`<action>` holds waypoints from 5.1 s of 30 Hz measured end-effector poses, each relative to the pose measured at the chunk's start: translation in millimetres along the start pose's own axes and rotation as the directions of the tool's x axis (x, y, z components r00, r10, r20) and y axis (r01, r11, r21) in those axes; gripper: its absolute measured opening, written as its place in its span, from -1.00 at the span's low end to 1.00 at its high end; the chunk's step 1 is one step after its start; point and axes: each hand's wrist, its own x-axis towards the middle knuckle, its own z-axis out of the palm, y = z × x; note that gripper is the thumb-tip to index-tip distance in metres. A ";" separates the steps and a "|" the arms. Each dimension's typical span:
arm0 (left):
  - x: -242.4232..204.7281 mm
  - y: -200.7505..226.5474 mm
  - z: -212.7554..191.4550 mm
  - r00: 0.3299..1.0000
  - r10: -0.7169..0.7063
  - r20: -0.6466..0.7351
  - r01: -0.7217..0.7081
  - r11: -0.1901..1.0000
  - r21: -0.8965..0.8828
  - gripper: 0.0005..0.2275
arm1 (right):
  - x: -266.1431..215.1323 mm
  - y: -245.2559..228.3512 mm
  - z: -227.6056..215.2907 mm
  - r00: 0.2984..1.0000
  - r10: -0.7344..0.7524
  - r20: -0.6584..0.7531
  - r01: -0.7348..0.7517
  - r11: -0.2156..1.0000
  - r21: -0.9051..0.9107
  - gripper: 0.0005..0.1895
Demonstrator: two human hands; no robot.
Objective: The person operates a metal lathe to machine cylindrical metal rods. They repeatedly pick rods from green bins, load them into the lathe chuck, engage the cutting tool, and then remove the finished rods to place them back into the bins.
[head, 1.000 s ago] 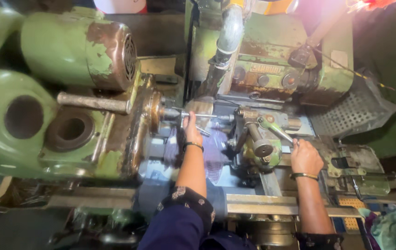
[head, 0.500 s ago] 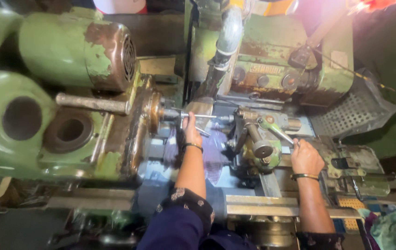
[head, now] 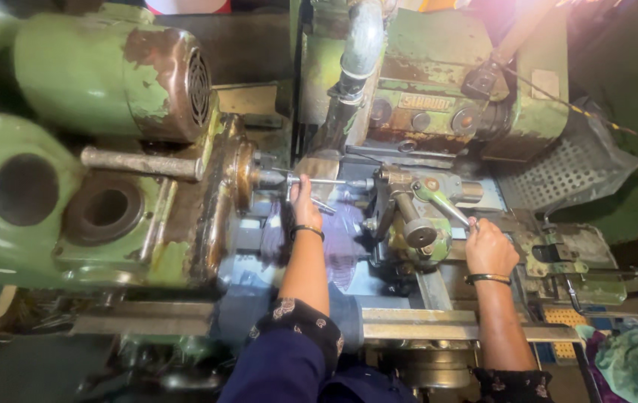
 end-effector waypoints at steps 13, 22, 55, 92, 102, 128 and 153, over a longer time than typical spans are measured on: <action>4.3 3.7 16.5 0.975 -0.221 -0.007 0.220 0.975 -0.030 -0.51 | 9.2 4.1 -2.6 0.898 -0.193 -0.396 0.250 0.963 0.098 -0.82; 4.8 -1.2 31.0 0.974 -0.057 -0.218 0.065 0.997 0.030 -0.50 | -93.8 81.3 -19.0 0.695 0.337 -0.635 0.384 0.572 0.724 -0.51; -549.2 26.7 -6.1 0.820 -0.482 0.309 0.065 0.614 0.786 -0.58 | -314.3 185.5 143.6 0.726 0.375 0.577 -0.647 0.087 0.758 -0.69; -540.4 225.5 -235.4 0.889 0.430 0.160 -0.320 0.332 0.887 -0.74 | -498.9 -176.2 -31.1 0.669 -0.472 0.574 -0.611 0.089 0.786 -0.75; -551.4 277.0 -280.2 0.974 0.217 -0.060 -0.036 0.414 0.909 -0.65 | -554.5 -211.0 22.2 0.602 -0.438 0.667 -0.679 0.158 0.717 -0.81; -462.1 322.0 -679.9 0.738 0.406 -0.539 0.584 0.018 0.812 -0.66 | -608.4 -196.8 -18.0 0.729 -0.383 0.567 -0.545 0.177 0.820 -0.81; -541.7 322.6 -641.1 0.155 0.886 -0.437 0.024 0.439 0.898 -0.55 | -614.0 -209.0 -10.1 0.631 -0.550 0.547 -0.537 0.198 0.820 -0.83</action>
